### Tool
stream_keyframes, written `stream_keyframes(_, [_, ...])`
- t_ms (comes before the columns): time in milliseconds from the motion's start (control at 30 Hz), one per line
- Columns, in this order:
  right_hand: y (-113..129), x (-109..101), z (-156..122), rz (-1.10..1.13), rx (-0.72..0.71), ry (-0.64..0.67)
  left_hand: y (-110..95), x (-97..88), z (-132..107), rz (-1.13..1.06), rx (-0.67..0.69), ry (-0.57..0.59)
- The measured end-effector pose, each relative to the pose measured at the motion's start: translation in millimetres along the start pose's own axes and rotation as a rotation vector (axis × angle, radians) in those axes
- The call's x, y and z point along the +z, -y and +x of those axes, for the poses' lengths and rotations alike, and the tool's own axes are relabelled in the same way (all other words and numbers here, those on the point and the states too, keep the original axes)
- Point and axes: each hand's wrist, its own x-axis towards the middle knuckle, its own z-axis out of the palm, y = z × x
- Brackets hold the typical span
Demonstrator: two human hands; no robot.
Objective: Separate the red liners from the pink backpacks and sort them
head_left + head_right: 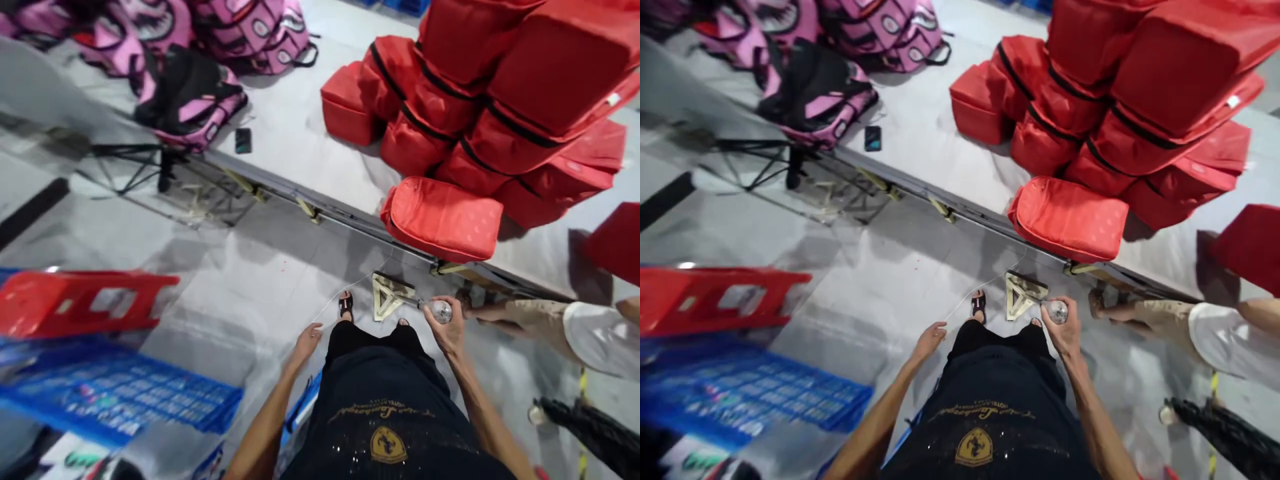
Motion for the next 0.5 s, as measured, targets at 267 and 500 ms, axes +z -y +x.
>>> stream_keyframes(267, [21.5, 18.4, -64.0, 0.014, 0.323, -0.350, -45.7, -122.8, 101.7, 0.254, 0.097, 0.062])
stream_keyframes(500, [29.5, 45.5, -105.9, 0.088, 0.442, -0.549, -114.0, -61.2, 114.6, 0.411, 0.371, 0.382])
